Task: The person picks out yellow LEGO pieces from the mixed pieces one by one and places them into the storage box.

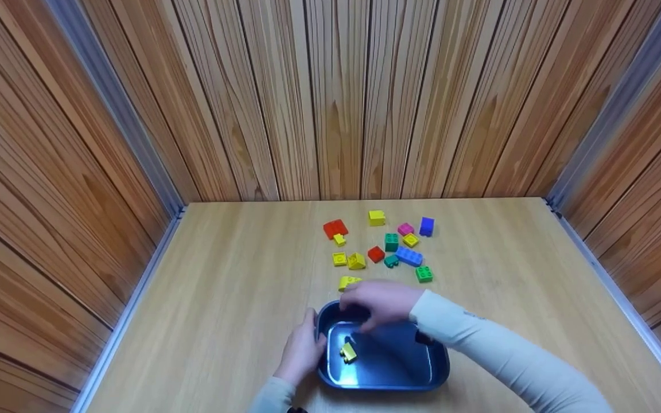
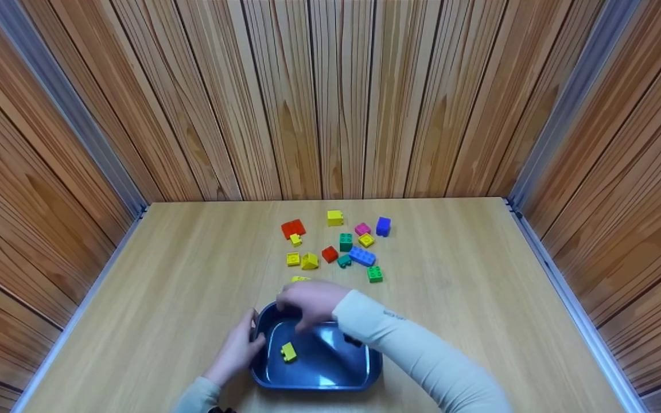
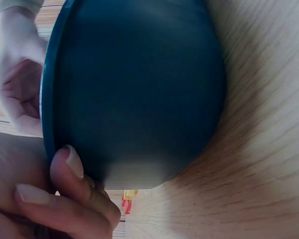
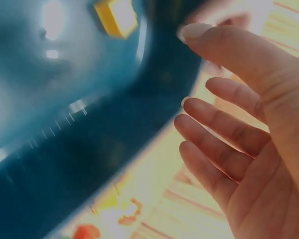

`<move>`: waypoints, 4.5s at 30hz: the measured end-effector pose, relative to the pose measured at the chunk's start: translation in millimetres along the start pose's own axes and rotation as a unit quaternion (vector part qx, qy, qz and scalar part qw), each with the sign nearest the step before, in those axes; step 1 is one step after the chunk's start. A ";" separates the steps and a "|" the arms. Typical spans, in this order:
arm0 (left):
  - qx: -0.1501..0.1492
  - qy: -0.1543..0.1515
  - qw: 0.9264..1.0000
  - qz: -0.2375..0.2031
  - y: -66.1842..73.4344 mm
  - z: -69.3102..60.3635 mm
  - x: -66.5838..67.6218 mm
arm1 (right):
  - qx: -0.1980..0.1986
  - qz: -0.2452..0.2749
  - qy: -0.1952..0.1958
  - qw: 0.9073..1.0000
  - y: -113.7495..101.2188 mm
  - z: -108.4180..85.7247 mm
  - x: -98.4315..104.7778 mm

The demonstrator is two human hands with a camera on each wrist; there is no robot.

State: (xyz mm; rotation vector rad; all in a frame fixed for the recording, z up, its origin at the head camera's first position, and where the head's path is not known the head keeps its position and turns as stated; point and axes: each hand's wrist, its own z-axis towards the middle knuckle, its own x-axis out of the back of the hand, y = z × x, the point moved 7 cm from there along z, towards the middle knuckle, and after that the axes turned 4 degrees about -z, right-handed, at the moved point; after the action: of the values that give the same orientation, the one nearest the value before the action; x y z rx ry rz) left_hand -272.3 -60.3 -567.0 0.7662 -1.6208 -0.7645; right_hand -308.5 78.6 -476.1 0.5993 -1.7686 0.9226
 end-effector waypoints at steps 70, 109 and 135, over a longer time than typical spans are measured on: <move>0.003 -0.013 1.000 0.004 -2.0 9.4 2.2 | -0.278 0.005 0.095 0.956 275.9 86.1 47.9; 0.017 -0.027 0.999 -0.010 -4.0 1.4 -4.3 | -0.306 0.069 0.149 0.938 281.7 59.3 29.2; 0.057 -0.047 0.997 -0.027 -6.7 7.2 -1.9 | -0.260 0.078 0.256 0.928 234.4 -58.3 125.1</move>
State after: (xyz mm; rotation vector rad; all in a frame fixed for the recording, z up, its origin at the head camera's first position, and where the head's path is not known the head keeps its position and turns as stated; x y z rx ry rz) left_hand -278.5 -62.1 -574.7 0.8694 -1.7452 -0.7622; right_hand -498.1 265.6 -420.8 -0.1250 -1.4965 0.5972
